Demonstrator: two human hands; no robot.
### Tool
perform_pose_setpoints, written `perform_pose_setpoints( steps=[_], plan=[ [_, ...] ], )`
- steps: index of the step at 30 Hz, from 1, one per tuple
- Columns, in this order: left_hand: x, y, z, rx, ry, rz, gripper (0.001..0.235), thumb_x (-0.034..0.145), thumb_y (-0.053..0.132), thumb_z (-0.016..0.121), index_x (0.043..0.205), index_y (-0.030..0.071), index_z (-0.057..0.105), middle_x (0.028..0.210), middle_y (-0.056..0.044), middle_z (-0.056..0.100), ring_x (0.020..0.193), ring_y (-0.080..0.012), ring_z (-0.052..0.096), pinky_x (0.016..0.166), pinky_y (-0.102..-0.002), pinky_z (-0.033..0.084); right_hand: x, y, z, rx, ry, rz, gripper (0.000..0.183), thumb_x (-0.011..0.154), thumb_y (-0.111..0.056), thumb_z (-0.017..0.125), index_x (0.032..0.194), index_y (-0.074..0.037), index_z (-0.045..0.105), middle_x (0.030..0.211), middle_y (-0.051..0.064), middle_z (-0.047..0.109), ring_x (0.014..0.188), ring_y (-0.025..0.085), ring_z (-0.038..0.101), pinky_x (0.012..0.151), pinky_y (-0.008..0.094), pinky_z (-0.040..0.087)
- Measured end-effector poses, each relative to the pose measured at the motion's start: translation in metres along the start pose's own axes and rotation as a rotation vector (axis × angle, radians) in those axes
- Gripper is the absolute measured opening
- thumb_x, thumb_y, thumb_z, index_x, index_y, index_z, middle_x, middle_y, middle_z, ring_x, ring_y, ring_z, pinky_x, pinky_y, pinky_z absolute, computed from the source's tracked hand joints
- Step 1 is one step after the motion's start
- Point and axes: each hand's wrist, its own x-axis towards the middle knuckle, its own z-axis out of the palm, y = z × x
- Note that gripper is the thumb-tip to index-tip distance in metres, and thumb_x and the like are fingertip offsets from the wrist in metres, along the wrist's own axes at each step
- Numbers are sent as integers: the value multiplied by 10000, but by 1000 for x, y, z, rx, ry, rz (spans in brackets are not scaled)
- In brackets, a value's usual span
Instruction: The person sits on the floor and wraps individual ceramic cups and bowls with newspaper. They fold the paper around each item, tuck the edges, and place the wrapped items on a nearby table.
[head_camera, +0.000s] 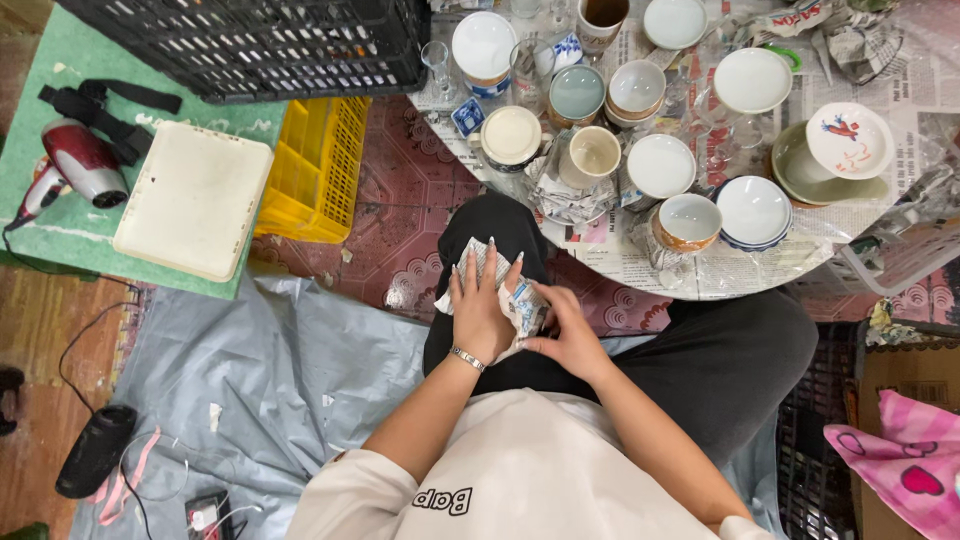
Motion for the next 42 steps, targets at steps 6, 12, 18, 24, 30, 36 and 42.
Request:
perform_pose_setpoints(
  steps=[6, 12, 18, 24, 30, 36, 42],
  plan=[
    [-2, 2, -3, 2, -26, -12, 848, 797, 405, 731, 1569, 299, 396, 1660, -166, 216, 1523, -447, 194, 1194, -650, 163, 0, 29, -5, 111, -26, 108, 976, 652, -125, 924, 1520, -108, 477, 1180, 44, 565, 848, 141, 479, 776, 266, 494],
    [-1, 5, -26, -92, -54, 8, 943, 750, 650, 682, 1560, 297, 354, 1659, -169, 156, 1513, -467, 159, 1178, -671, 163, 4, 30, -18, 295, -103, 210, 735, 791, -135, 854, 1444, -97, 519, 1216, 15, 649, 1041, 103, 602, 870, 266, 514],
    [-9, 8, -13, 124, -96, 138, 873, 848, 717, 563, 1578, 275, 380, 1667, -92, 192, 1521, -438, 171, 1149, -723, 146, 3, -2, -26, -287, -19, -38, 323, 810, -172, 869, 1020, -31, 667, 1030, 81, 710, 992, 204, 612, 868, 322, 493],
    [-34, -9, 2, -68, -98, 268, 698, 981, 624, 545, 1542, 210, 509, 1689, -90, 281, 1562, -352, 208, 1242, -689, 119, -19, -11, -20, -240, -11, -206, 192, 891, -127, 760, 985, -7, 644, 947, 150, 668, 845, 237, 638, 753, 350, 493],
    [-41, -25, -14, -163, -122, 237, 574, 1006, 454, 616, 1538, 249, 549, 1722, -56, 273, 1604, -321, 207, 1292, -642, 89, -16, 7, -11, -81, -52, 74, 149, 1034, -173, 698, 1019, -31, 655, 798, 97, 647, 709, 202, 599, 683, 309, 499],
    [-45, -51, -11, -194, -45, 91, 623, 967, 348, 668, 1539, 205, 469, 1673, -135, 201, 1556, -378, 146, 1221, -670, 94, -5, -9, -7, -256, -126, 151, 197, 1020, -252, 700, 1021, -59, 656, 795, 157, 658, 692, 284, 644, 647, 358, 498],
    [-51, -72, 19, -361, -73, -8, 611, 1070, 243, 548, 1651, 206, 364, 1749, -90, 195, 1626, -371, 120, 1288, -635, 116, 16, -32, -5, -391, -44, 152, 176, 1029, -271, 655, 1035, -99, 687, 847, 162, 704, 766, 362, 684, 638, 431, 501]
  ],
)
